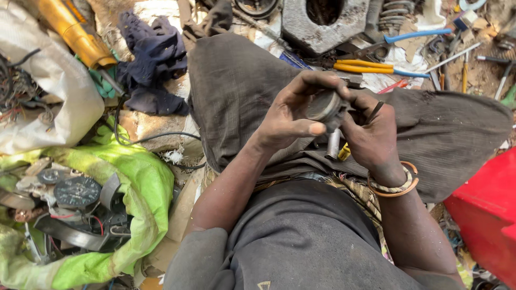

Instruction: The person sits on the ground and uses a hammer and metal rod to strike a circular metal component resting on a concrete block. They repeatedly reposition the part and strike it to separate or adjust internal pieces.

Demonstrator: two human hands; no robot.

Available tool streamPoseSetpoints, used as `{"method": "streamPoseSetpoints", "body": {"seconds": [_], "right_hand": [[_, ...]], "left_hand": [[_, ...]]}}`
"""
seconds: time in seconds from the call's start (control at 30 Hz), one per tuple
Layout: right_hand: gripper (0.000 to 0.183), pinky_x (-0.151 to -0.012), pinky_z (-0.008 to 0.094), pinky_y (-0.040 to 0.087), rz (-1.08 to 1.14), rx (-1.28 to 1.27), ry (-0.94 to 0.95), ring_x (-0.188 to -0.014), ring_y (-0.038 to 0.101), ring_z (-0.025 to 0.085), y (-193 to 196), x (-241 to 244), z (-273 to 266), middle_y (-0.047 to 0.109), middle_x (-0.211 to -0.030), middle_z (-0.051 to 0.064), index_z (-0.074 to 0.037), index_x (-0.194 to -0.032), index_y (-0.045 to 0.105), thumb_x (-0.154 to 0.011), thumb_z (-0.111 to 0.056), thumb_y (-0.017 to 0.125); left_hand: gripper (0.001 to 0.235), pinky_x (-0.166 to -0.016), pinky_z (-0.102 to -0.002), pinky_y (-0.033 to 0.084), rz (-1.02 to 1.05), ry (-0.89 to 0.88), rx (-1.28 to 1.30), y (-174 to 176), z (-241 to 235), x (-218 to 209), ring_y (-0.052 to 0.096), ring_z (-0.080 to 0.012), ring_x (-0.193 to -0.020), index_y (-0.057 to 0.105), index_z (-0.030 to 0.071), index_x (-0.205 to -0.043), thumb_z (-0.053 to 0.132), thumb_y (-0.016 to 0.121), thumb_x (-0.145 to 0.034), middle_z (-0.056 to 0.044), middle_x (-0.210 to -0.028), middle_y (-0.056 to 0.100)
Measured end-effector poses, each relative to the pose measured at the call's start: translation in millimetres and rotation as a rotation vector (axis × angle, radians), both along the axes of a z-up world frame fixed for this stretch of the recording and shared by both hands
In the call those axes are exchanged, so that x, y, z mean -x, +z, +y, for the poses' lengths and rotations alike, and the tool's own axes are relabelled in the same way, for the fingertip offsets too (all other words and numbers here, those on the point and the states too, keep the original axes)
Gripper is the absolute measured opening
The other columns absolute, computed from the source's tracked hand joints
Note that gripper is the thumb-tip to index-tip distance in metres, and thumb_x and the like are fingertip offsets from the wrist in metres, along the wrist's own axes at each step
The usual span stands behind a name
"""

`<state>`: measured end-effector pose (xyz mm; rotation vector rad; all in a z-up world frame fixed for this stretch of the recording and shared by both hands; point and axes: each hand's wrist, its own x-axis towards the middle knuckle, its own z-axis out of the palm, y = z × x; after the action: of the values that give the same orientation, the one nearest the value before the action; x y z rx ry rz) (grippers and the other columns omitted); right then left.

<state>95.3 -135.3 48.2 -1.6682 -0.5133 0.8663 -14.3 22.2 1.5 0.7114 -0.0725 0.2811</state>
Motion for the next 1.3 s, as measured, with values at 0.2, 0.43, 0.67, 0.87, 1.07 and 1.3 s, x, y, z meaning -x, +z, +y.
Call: {"method": "streamPoseSetpoints", "body": {"seconds": [0.2,0.43,0.67,0.87,1.07,1.3], "right_hand": [[0.013,-0.056,0.019,0.039,0.122,0.018,-0.126,-0.065,0.053,0.005,-5,9,8,0.066,-0.084,0.000,0.002,-0.113,0.072,-0.102,-0.006,0.074],[0.013,-0.065,0.024,0.045,-0.699,0.150,0.179,-0.074,0.060,0.014,51,35,58,0.072,-0.095,0.009,0.000,-0.114,0.076,-0.101,-0.003,0.079],[0.015,-0.059,0.031,0.057,-0.908,-0.324,0.856,-0.071,0.073,0.022,135,168,180,0.076,-0.096,0.014,-0.001,-0.109,0.077,-0.094,-0.004,0.078],[0.019,-0.062,0.032,0.058,-0.983,-0.346,0.866,-0.078,0.074,0.024,132,160,171,0.077,-0.103,0.017,0.002,-0.113,0.075,-0.094,0.000,0.075],[0.028,-0.086,0.023,0.060,-0.625,-0.052,0.471,-0.100,0.073,0.015,70,58,114,0.074,-0.119,0.017,0.006,-0.135,0.063,-0.108,0.001,0.069],[0.063,-0.091,0.018,0.059,-0.076,-0.121,0.274,-0.109,0.068,0.005,35,52,77,0.067,-0.130,0.010,0.004,-0.151,0.055,-0.095,-0.003,0.082]], "left_hand": [[0.062,-0.122,-0.033,0.049,0.096,0.453,-0.275,-1,20,16,0.059,-0.0127,-0.132,0.057,0.012,-0.141,0.024,0.091,-0.090,-0.004,-0.137,0.063],[0.060,-0.112,-0.034,0.058,0.576,1.002,-0.557,-31,49,59,0.065,-0.0159,-0.120,0.059,0.009,-0.135,0.032,0.087,-0.087,-0.005,-0.129,0.065],[0.056,-0.101,-0.038,0.058,0.550,0.959,-0.092,-35,39,100,0.065,-0.0192,-0.113,0.056,0.008,-0.136,0.025,0.082,-0.089,-0.009,-0.120,0.065],[0.061,-0.109,-0.039,0.057,0.506,1.040,-0.108,-37,58,129,0.064,-0.0199,-0.122,0.056,0.006,-0.141,0.020,0.084,-0.088,-0.011,-0.132,0.064],[0.058,-0.118,-0.039,0.058,0.376,0.863,-0.276,-25,56,115,0.068,-0.0192,-0.123,0.059,0.008,-0.138,0.034,0.084,-0.092,-0.010,-0.128,0.069],[0.054,-0.109,-0.034,0.060,0.356,0.546,-0.517,2,31,81,0.067,-0.0165,-0.124,0.062,0.018,-0.139,0.047,0.079,-0.097,-0.006,-0.135,0.066]]}}
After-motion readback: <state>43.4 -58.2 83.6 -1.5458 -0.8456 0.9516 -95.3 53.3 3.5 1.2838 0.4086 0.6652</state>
